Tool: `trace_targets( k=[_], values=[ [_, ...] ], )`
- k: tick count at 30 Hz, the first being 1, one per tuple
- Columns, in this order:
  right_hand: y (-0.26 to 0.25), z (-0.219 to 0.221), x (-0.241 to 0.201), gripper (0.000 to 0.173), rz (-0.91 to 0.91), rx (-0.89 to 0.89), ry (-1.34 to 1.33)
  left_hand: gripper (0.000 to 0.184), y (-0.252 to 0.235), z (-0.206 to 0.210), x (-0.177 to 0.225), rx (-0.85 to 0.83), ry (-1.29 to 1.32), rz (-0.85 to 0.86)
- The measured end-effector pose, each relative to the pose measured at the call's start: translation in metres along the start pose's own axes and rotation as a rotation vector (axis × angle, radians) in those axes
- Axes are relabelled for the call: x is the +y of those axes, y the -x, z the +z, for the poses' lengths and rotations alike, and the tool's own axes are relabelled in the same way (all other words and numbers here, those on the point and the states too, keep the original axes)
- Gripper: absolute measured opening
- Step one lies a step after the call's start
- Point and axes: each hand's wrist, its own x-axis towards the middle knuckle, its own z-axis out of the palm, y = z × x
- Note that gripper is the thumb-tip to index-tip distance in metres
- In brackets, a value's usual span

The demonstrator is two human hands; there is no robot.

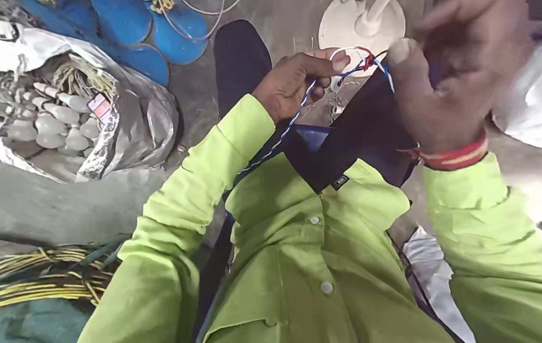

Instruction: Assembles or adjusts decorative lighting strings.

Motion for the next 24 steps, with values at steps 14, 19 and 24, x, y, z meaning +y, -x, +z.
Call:
trace_targets(
  k=[14, 19, 24],
  values=[
    [0.008, 0.097, 0.032, 0.020, 0.319, -1.607, 0.335, 0.017, -0.081, 0.009, -0.007, -0.257, -0.140, -0.157],
    [0.029, 0.127, 0.018, 0.020, 0.497, -1.555, 0.485, 0.011, -0.084, -0.011, -0.015, -0.177, -0.091, -0.202],
    [0.026, 0.150, 0.008, 0.020, 0.680, -1.514, 0.515, 0.014, -0.078, -0.021, -0.015, -0.098, -0.057, -0.155]
  ],
)
